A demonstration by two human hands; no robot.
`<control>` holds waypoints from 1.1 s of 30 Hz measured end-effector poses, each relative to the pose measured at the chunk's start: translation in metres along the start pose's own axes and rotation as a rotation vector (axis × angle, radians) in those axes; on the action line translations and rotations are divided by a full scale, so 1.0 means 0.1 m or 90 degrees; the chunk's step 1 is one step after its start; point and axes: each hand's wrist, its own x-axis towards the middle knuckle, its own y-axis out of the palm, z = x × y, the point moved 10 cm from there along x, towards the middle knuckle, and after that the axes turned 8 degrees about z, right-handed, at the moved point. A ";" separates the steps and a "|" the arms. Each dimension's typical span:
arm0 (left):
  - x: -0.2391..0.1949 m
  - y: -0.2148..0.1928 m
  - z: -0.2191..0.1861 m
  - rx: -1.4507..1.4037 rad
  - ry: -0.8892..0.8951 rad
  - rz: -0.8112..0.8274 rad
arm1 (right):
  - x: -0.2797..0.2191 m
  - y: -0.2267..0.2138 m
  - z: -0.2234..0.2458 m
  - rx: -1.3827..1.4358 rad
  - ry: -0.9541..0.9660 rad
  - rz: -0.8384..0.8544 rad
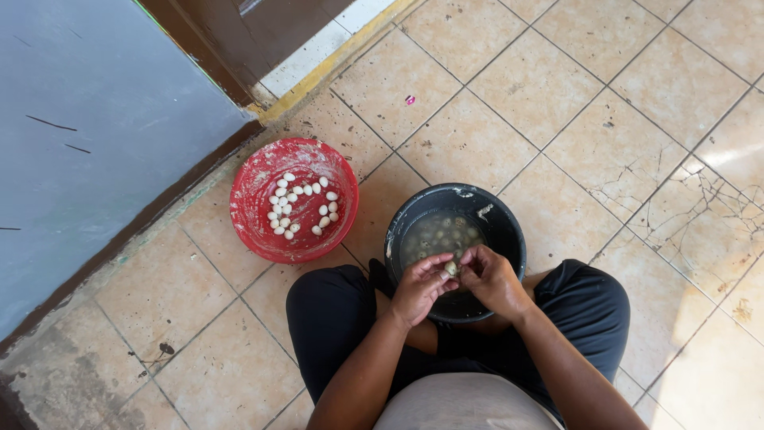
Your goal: The person sits on the floor and peels small white eggs by hand. They remove the shells over a black bucket of water and place the peeled eggs into a red bowl.
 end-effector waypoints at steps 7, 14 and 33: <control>0.00 -0.03 -0.20 -0.182 0.061 0.060 | 0.09 -0.25 -0.11 -0.224 0.168 -0.110; 0.04 -0.15 -0.21 0.001 0.107 -0.012 | 0.10 0.09 0.36 -0.098 -0.029 -0.029; -0.36 0.92 -0.91 0.790 0.403 -0.112 | -0.07 -0.11 0.31 -0.121 0.006 -0.110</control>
